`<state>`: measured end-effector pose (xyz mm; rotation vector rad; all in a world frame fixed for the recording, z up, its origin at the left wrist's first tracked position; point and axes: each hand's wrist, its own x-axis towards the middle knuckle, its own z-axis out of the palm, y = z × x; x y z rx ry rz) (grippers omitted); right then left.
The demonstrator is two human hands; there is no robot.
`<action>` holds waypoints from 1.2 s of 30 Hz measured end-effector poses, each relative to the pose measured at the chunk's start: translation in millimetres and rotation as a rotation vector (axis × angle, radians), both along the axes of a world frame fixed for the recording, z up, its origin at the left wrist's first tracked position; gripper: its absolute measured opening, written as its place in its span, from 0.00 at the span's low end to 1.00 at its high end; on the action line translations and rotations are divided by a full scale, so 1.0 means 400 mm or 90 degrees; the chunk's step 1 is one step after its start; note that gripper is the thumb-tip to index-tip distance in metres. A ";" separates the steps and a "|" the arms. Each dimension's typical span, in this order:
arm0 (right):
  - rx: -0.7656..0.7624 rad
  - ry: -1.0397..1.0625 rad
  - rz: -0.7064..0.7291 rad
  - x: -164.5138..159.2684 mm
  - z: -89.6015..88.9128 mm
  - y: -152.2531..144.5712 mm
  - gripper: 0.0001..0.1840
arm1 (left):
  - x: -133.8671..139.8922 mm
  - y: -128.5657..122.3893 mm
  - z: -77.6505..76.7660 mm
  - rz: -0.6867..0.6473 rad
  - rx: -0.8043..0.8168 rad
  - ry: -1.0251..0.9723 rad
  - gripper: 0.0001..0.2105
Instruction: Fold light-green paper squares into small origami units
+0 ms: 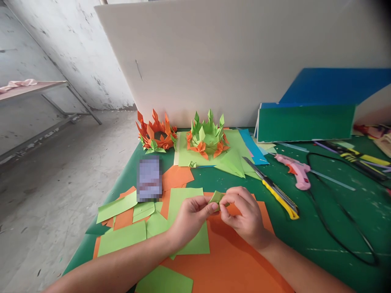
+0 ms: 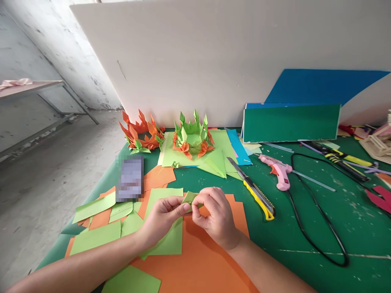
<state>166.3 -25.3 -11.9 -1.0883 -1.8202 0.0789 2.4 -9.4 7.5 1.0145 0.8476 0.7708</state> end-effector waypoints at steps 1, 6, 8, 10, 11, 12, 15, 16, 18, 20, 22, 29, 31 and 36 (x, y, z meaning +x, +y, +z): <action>0.002 -0.003 -0.003 0.000 0.000 0.000 0.07 | 0.000 0.000 0.000 0.000 -0.002 0.002 0.12; -0.020 -0.005 -0.009 -0.002 -0.004 -0.001 0.06 | 0.002 -0.001 0.001 -0.005 -0.004 -0.010 0.11; -0.025 -0.001 -0.004 -0.003 -0.005 0.000 0.07 | 0.002 -0.002 -0.002 -0.011 0.006 -0.005 0.11; -0.026 0.003 -0.002 -0.002 -0.004 0.000 0.07 | 0.001 -0.003 -0.006 -0.015 0.020 0.003 0.10; -0.028 0.005 0.000 -0.002 -0.004 -0.001 0.07 | 0.001 -0.003 -0.009 -0.016 0.025 0.005 0.10; -0.031 0.006 0.003 -0.003 -0.003 -0.001 0.07 | 0.000 -0.003 -0.011 -0.016 0.029 0.006 0.10; -0.048 0.024 0.022 -0.005 -0.007 -0.002 0.08 | 0.000 -0.003 -0.015 -0.013 0.039 0.010 0.10; -0.057 0.040 0.027 -0.006 -0.010 -0.002 0.08 | 0.000 -0.003 -0.015 -0.011 0.043 0.014 0.10; -0.085 0.091 0.025 -0.007 -0.016 0.000 0.09 | 0.000 -0.003 -0.012 -0.007 0.054 0.026 0.10; -0.139 0.156 0.014 -0.008 -0.021 0.004 0.11 | -0.001 -0.003 -0.010 -0.009 0.074 0.040 0.10; -0.218 0.195 0.031 -0.008 -0.021 0.007 0.11 | -0.004 -0.001 -0.010 -0.010 0.105 0.051 0.10; -0.249 0.176 0.098 -0.001 -0.002 0.011 0.06 | -0.014 0.011 -0.027 0.048 0.174 0.131 0.12; -0.217 0.170 0.085 0.001 -0.004 0.012 0.07 | -0.015 0.013 -0.030 0.037 0.178 0.147 0.11; -0.218 0.200 0.129 0.003 -0.013 0.008 0.07 | -0.015 0.020 -0.029 0.043 0.226 0.143 0.09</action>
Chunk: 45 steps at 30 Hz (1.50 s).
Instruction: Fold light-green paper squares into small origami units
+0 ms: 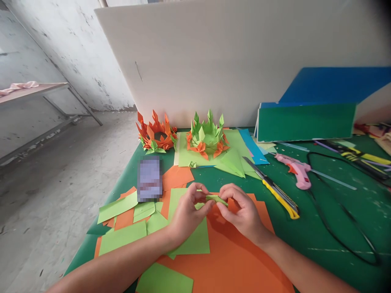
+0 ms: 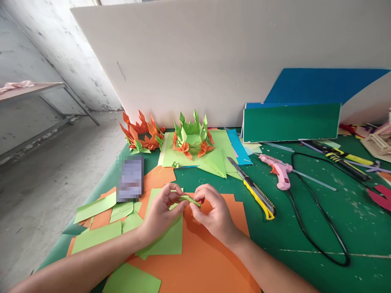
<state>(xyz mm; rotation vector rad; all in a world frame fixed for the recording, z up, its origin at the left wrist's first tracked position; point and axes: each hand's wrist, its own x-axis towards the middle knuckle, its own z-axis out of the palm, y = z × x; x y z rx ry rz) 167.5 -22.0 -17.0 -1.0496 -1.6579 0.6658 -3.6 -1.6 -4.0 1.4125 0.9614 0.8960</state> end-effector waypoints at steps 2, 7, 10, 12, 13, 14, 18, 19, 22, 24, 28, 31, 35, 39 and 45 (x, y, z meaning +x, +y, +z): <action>-0.011 0.025 0.014 0.000 -0.002 -0.004 0.07 | -0.001 0.004 0.000 0.009 0.044 -0.002 0.09; -0.030 0.044 0.019 -0.002 -0.009 -0.011 0.07 | -0.005 0.013 -0.005 0.058 0.157 0.043 0.07; -0.029 0.051 0.022 -0.002 -0.012 -0.012 0.07 | -0.007 0.016 -0.007 0.078 0.195 0.049 0.07; -0.035 0.053 0.021 -0.001 -0.012 -0.012 0.06 | -0.007 0.017 -0.006 0.093 0.206 0.047 0.07; -0.039 0.053 0.019 0.000 -0.012 -0.012 0.06 | -0.007 0.017 -0.006 0.095 0.206 0.045 0.07; -0.044 0.052 0.019 0.000 -0.012 -0.012 0.06 | -0.008 0.017 -0.006 0.095 0.201 0.042 0.07; -0.052 0.052 0.019 0.003 -0.011 -0.012 0.05 | -0.008 0.016 -0.006 0.085 0.150 0.019 0.07; -0.052 0.054 0.020 0.003 -0.011 -0.012 0.05 | -0.008 0.016 -0.007 0.085 0.138 0.012 0.08; -0.051 0.056 0.017 0.004 -0.011 -0.012 0.05 | -0.007 0.016 -0.008 0.089 0.124 -0.002 0.08; -0.049 0.056 0.016 0.005 -0.011 -0.013 0.05 | -0.006 0.017 -0.009 0.089 0.125 -0.009 0.08; -0.053 0.062 0.038 0.010 -0.007 -0.013 0.07 | -0.008 0.020 -0.013 0.093 0.139 -0.015 0.07; -0.065 0.076 0.068 0.014 -0.003 -0.013 0.10 | -0.010 0.023 -0.015 0.100 0.153 -0.015 0.07; -0.090 0.073 0.088 0.011 0.001 -0.012 0.11 | -0.010 0.020 -0.014 0.080 0.140 -0.011 0.08; -0.077 0.038 0.069 0.002 0.001 -0.010 0.11 | -0.007 0.014 -0.010 0.063 0.121 -0.001 0.05; -0.043 0.009 0.057 0.000 -0.003 -0.008 0.07 | -0.002 0.006 -0.009 0.003 0.076 -0.013 0.06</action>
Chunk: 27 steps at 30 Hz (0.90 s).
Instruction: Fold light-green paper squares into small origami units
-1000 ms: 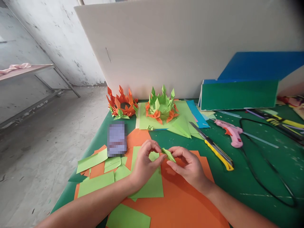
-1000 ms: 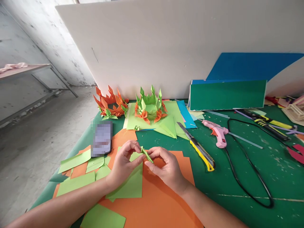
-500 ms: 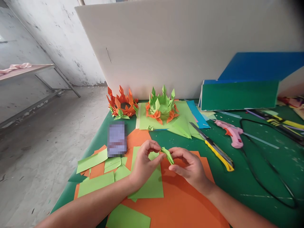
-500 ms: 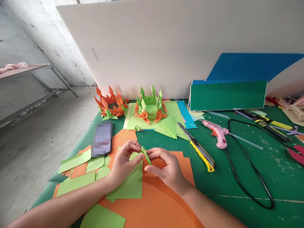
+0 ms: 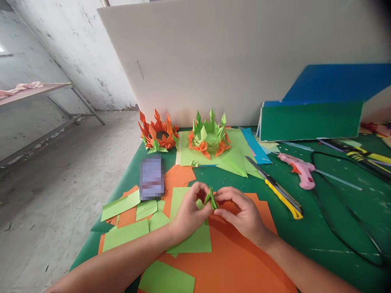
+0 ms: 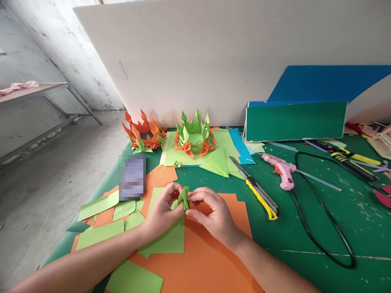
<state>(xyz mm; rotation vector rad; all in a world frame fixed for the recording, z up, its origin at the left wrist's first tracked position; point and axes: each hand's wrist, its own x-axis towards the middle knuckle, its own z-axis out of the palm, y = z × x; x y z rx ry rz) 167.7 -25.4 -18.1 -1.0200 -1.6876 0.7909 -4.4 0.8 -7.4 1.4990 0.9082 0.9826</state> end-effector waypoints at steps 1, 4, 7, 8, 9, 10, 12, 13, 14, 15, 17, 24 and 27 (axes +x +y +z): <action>-0.002 0.004 0.003 0.001 0.000 -0.001 0.08 | 0.000 -0.001 0.000 -0.028 -0.024 -0.025 0.06; -0.005 0.017 0.008 0.002 -0.001 -0.002 0.10 | -0.004 -0.003 0.001 -0.120 -0.089 -0.110 0.06; 0.001 0.016 -0.007 0.003 -0.003 -0.001 0.09 | -0.007 -0.004 0.003 -0.163 -0.131 -0.161 0.09; 0.006 0.013 -0.016 0.004 -0.004 0.000 0.09 | -0.008 -0.004 0.002 -0.161 -0.142 -0.166 0.10; 0.012 0.008 -0.025 0.004 -0.005 0.001 0.09 | -0.008 -0.004 0.001 -0.144 -0.145 -0.162 0.11; 0.018 0.003 -0.032 0.005 -0.005 0.002 0.09 | -0.007 -0.004 -0.002 -0.105 -0.144 -0.155 0.11; 0.025 -0.002 -0.040 0.006 -0.006 0.004 0.09 | -0.005 -0.002 -0.008 -0.081 -0.149 -0.142 0.10; 0.025 -0.002 -0.040 0.007 -0.006 0.004 0.09 | -0.004 -0.001 -0.011 -0.081 -0.154 -0.141 0.10; 0.023 -0.002 -0.039 0.008 -0.006 0.004 0.10 | -0.004 0.000 -0.013 -0.076 -0.151 -0.140 0.10; 0.021 -0.002 -0.037 0.008 -0.006 0.004 0.10 | -0.003 0.002 -0.014 -0.074 -0.147 -0.141 0.11; 0.015 -0.008 -0.033 0.009 -0.005 0.003 0.10 | -0.002 0.006 -0.013 -0.065 -0.132 -0.148 0.11; 0.017 -0.009 -0.040 0.011 0.003 0.002 0.08 | -0.002 0.013 -0.013 -0.071 -0.135 -0.188 0.08; 0.031 -0.019 -0.060 0.011 0.007 0.003 0.08 | -0.002 0.013 -0.019 -0.043 -0.083 -0.154 0.04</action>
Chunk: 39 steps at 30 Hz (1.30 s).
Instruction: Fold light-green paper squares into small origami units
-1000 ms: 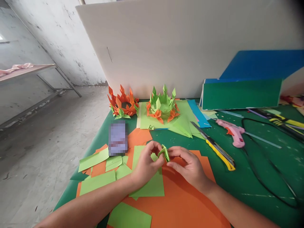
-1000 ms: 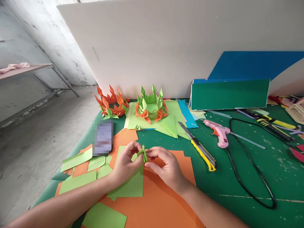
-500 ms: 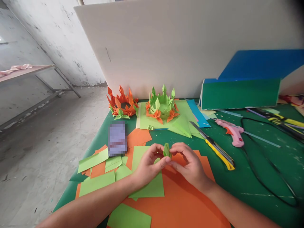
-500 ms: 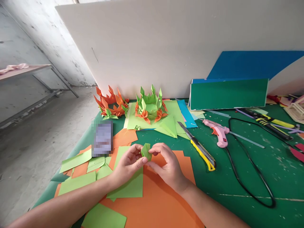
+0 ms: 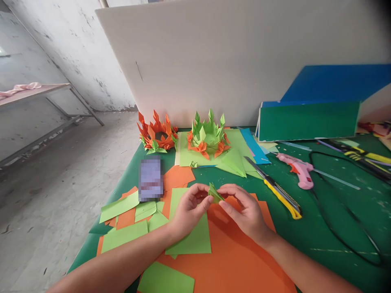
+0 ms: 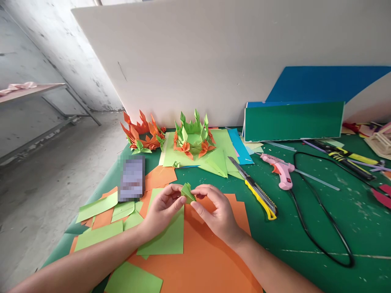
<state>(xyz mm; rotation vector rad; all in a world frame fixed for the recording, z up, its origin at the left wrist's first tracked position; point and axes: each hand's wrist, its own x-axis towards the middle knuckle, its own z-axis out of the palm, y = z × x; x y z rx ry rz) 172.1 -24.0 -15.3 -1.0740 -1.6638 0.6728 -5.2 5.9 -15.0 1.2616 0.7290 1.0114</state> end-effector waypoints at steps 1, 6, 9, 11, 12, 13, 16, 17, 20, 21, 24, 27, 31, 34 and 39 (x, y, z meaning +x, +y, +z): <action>0.014 -0.011 -0.003 0.000 0.001 0.001 0.08 | -0.001 0.000 -0.002 0.016 0.029 0.019 0.03; 0.057 -0.055 -0.002 -0.002 0.001 0.005 0.07 | -0.002 -0.006 -0.002 0.044 0.122 0.070 0.03; 0.026 -0.050 -0.003 -0.004 0.001 0.005 0.05 | 0.001 -0.012 0.009 0.038 0.113 0.082 0.02; -0.014 -0.025 -0.002 -0.006 -0.001 0.003 0.04 | 0.002 -0.015 0.016 0.036 0.114 0.093 0.02; -0.034 -0.006 -0.005 -0.007 -0.004 0.002 0.03 | 0.002 -0.016 0.017 0.035 0.116 0.101 0.03; -0.052 0.015 -0.010 -0.008 -0.007 0.001 0.02 | 0.002 -0.016 0.017 0.037 0.119 0.111 0.04; -0.068 0.039 -0.039 -0.009 -0.017 0.001 0.03 | 0.001 -0.014 0.012 0.048 0.125 0.135 0.04; -0.064 0.033 -0.049 -0.008 -0.019 0.002 0.04 | 0.000 -0.013 0.010 0.054 0.125 0.138 0.04; -0.057 0.024 -0.068 -0.007 -0.017 0.009 0.08 | 0.000 -0.013 0.005 0.072 0.121 0.143 0.03; -0.066 0.029 -0.063 -0.006 -0.015 0.011 0.08 | 0.000 -0.013 0.004 0.077 0.119 0.144 0.03; -0.113 0.056 -0.024 -0.005 -0.007 0.014 0.04 | 0.001 -0.013 0.002 0.089 0.102 0.141 0.03; -0.130 0.088 -0.010 -0.007 -0.005 0.013 0.09 | 0.001 -0.012 0.003 0.086 0.048 0.119 0.05; -0.115 0.095 0.006 -0.010 -0.010 0.010 0.13 | 0.001 -0.010 0.012 0.057 -0.007 0.108 0.09; -0.113 0.088 0.019 -0.011 -0.010 0.009 0.14 | 0.001 -0.012 0.018 0.060 -0.010 0.122 0.09; -0.117 0.088 0.042 -0.012 -0.007 0.004 0.13 | 0.000 -0.018 0.017 0.066 0.017 0.101 0.10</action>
